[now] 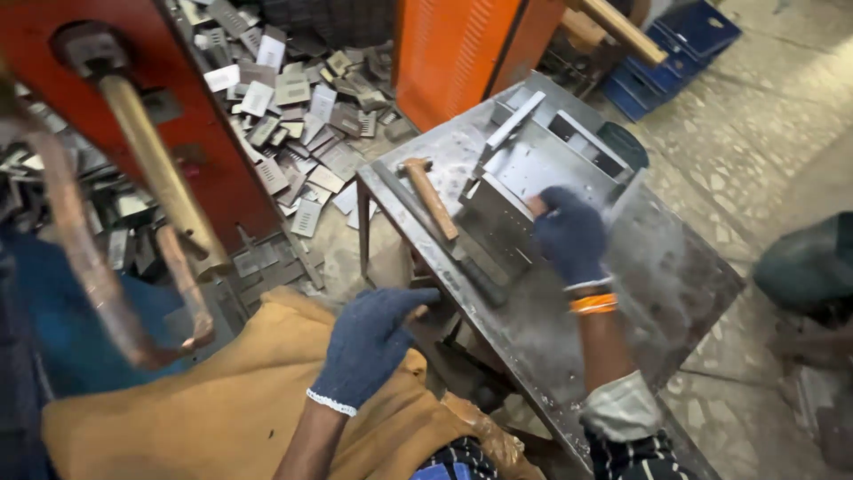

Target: Assembling and spot welding metal chassis components on a production line.

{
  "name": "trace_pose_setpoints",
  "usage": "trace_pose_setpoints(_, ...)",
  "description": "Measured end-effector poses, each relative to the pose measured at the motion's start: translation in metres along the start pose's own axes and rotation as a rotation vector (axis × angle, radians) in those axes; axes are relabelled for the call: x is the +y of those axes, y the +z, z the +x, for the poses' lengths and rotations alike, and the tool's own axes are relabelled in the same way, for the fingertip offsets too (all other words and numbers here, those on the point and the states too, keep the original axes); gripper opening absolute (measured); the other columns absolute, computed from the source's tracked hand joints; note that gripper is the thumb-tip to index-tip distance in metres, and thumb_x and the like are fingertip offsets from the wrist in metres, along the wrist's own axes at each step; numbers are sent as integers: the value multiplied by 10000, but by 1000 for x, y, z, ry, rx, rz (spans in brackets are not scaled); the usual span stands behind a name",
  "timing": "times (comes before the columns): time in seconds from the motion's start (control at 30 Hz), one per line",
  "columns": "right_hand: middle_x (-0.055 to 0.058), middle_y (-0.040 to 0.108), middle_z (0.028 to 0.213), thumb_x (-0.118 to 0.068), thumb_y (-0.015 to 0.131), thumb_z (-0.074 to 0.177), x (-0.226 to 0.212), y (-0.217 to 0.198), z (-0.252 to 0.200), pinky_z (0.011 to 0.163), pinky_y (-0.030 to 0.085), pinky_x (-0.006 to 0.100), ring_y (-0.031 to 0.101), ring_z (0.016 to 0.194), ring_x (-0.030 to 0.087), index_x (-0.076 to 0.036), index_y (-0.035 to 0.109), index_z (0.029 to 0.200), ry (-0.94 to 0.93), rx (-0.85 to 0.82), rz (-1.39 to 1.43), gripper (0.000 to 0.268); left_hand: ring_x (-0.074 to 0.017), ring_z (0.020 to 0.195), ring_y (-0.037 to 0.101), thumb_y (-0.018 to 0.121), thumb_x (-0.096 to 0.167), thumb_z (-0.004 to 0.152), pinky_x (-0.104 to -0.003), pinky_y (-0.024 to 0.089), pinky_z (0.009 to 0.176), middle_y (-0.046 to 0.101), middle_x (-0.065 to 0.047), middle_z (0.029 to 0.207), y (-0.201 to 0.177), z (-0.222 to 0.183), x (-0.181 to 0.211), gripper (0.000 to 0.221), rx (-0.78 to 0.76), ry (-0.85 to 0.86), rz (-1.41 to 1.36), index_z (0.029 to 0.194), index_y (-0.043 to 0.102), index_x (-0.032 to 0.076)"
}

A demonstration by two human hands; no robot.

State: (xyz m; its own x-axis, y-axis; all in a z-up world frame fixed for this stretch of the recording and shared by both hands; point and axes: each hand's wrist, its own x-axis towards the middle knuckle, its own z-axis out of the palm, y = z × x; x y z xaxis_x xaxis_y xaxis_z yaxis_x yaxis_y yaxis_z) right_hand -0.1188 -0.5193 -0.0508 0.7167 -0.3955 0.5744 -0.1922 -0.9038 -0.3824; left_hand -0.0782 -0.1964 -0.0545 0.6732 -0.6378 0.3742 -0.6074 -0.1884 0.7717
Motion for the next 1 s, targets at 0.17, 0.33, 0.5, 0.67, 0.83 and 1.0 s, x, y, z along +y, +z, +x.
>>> trace_pose_setpoints(0.17,166,690,815,-345,709,929,-131,58,-48,652,526,455,683,750,375,-108,739,930,-155,-475,326,238,-283,947,699,596,71,873,-404,549,825,763,-88,1045,-27,-46,-30,396,153,-199,-51,1242,727,131)
trace_pose_setpoints(0.33,148,707,828,-240,681,908,-214,116,-100,676,515,479,680,766,368,-118,740,946,-540,-763,579,141,-197,877,678,578,122,924,-351,536,724,794,-50,1082,-77,-123,-27,397,466,-625,-291,1293,725,129)
trace_pose_setpoints(0.5,127,718,869,-196,686,919,-294,129,-131,708,517,464,675,809,356,-123,729,959,-768,-929,776,94,-209,1081,708,631,276,1012,-338,531,930,770,-110,1169,-119,-238,-36,356,863,-643,42,1288,704,64)
trace_pose_setpoints(0.67,117,706,865,-203,697,912,-355,118,-163,727,531,434,680,810,332,-117,715,973,-866,-1116,929,107,-357,1148,666,792,331,776,-462,503,995,706,-183,1283,-142,-344,-13,606,891,-942,1022,1296,664,46)
trace_pose_setpoints(0.83,118,704,876,-206,708,899,-366,123,-188,724,536,421,684,822,329,-117,713,970,-899,-1191,963,114,-422,1142,641,872,400,670,-519,501,973,681,-227,1261,-121,-437,-28,782,862,-1401,1105,1331,642,52)
trace_pose_setpoints(1.0,109,709,872,-208,735,901,-377,100,-180,725,536,409,687,816,319,-116,718,971,-898,-1260,943,117,-373,1127,679,761,383,751,-473,530,998,715,-194,1236,-112,-494,-47,663,808,-1435,1029,1344,675,97)
